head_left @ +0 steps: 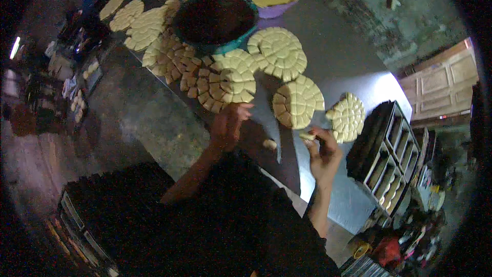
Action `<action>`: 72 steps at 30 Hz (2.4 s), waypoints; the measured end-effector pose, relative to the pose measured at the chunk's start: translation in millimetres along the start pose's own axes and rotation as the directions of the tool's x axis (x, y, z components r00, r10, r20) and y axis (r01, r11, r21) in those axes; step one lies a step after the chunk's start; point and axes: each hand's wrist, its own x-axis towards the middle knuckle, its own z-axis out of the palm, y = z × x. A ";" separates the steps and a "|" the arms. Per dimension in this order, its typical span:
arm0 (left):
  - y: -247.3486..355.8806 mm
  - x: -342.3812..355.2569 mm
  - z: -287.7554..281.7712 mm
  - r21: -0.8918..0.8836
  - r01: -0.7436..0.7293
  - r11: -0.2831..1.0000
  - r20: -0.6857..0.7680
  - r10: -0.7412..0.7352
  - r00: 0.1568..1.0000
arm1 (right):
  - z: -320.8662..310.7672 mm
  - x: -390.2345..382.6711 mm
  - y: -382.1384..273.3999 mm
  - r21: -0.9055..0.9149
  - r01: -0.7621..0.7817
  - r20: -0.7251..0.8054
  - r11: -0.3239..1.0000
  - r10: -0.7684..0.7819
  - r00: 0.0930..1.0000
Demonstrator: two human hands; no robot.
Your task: The person prepares dough by adding a dark filling from a bowl by hand, sealing the edges, and placing the filled dough pieces into a metal baking pan.
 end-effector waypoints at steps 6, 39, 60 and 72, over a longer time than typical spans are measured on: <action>55.8 26.5 21.5 0.282 -0.597 0.751 -0.067 0.636 0.769 | 60.4 34.2 -44.9 0.384 -0.133 0.169 0.913 0.073 0.983; -70.3 105.6 -193.1 -0.722 0.374 0.582 -0.118 -0.637 0.762 | 373.2 284.5 11.0 -0.419 0.301 0.749 0.857 0.139 0.648; 100.9 45.9 -63.1 -0.873 0.390 0.293 0.272 -0.371 0.888 | 117.3 77.6 -113.5 -0.136 0.394 0.364 0.909 -0.324 0.873; 160.4 -30.8 27.6 -0.674 0.509 0.536 0.352 -0.373 0.859 | -7.4 -15.0 -108.9 -0.193 0.674 0.350 0.714 -0.591 0.727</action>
